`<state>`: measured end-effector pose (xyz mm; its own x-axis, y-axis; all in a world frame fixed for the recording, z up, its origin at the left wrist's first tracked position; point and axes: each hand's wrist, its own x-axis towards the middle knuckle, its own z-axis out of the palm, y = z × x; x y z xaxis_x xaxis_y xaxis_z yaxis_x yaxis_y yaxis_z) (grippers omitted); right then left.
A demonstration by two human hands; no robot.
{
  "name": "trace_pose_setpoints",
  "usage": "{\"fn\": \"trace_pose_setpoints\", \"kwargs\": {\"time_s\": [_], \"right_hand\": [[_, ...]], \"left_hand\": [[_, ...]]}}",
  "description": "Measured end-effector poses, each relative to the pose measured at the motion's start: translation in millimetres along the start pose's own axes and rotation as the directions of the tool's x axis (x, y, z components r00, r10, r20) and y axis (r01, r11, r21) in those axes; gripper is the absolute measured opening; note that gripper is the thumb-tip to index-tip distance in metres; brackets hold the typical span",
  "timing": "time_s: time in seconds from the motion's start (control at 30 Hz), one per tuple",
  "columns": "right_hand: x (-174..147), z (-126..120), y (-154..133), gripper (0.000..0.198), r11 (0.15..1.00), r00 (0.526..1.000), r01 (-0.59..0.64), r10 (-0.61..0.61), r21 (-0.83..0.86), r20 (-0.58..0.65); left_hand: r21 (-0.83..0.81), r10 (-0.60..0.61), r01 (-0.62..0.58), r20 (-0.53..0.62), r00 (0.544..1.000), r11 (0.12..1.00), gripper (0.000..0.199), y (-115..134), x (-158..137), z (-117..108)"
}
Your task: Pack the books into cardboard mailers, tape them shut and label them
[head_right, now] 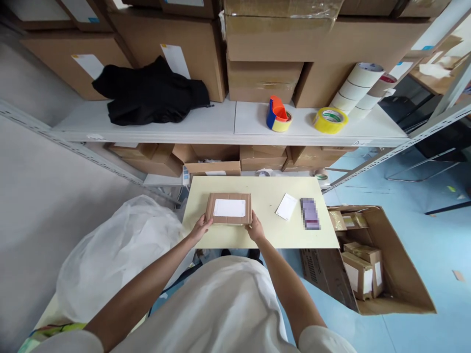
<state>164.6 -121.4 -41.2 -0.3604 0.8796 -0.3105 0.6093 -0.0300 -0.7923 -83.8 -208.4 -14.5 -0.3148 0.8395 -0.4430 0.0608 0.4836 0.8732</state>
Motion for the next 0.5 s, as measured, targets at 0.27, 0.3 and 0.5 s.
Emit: {"fn": "trace_pose_setpoints", "kwargs": {"time_s": [0.27,0.3,0.5], "right_hand": [[-25.7,-53.4,-27.4,0.051,0.994,0.997,-0.030,0.023,-0.102,-0.071],[-26.8,-56.0,-31.6,0.052,0.985,0.994,-0.067,0.052,-0.160,-0.096],[-21.6,-52.0,-31.8,0.057,0.950,0.981,-0.163,0.128,-0.265,-0.143]], "left_hand": [[0.322,0.277,-0.238,-0.082,0.957,0.916,0.050,23.0,-2.6,2.4],[0.351,0.281,-0.238,-0.076,0.957,0.906,0.045,24.4,-1.0,5.4],[0.385,0.264,-0.217,-0.074,0.962,0.897,0.031,20.9,11.6,24.1]]}}
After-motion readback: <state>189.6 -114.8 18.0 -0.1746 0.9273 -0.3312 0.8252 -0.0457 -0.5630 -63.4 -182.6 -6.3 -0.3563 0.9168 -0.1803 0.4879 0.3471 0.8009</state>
